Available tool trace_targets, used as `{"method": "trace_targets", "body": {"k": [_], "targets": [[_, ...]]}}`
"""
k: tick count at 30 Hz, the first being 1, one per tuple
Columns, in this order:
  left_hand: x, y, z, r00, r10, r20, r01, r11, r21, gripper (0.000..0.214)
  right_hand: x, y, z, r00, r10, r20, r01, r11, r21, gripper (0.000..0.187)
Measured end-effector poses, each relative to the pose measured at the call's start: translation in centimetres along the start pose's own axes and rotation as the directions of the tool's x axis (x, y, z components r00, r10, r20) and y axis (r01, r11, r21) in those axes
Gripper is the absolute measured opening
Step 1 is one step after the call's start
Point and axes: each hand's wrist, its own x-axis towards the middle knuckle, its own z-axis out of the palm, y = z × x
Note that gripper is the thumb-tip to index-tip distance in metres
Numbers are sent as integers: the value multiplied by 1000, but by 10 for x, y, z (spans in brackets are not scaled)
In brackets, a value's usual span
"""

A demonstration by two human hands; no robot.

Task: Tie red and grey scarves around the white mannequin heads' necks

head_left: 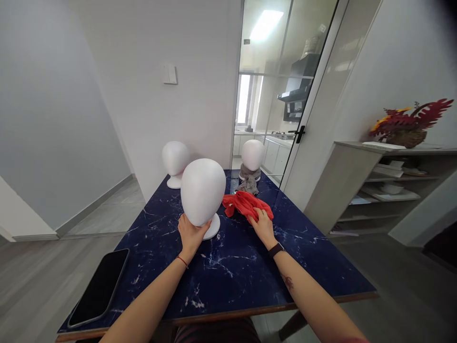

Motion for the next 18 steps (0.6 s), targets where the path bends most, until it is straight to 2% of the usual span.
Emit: {"method": "trace_targets", "body": {"k": [5,9,15,18], "targets": [[0,-1,-1,1000,-25,19,25,1000,-14,72,-6,-18,-3,998,-31,-50,34,997,66,52],[0,-3,0,999,-51,15,52,997,-59,71,-8,-23,-1,998,-59,-25,62,990,127,41],[0,-9,4,1000,-20,-7,19,989,-147,71,-5,-11,8,1000,-22,-13,22,999,23,28],[0,-9,6,1000,-9,-14,6,984,-178,74,-4,-8,6,998,-42,-46,40,998,-39,23]]}}
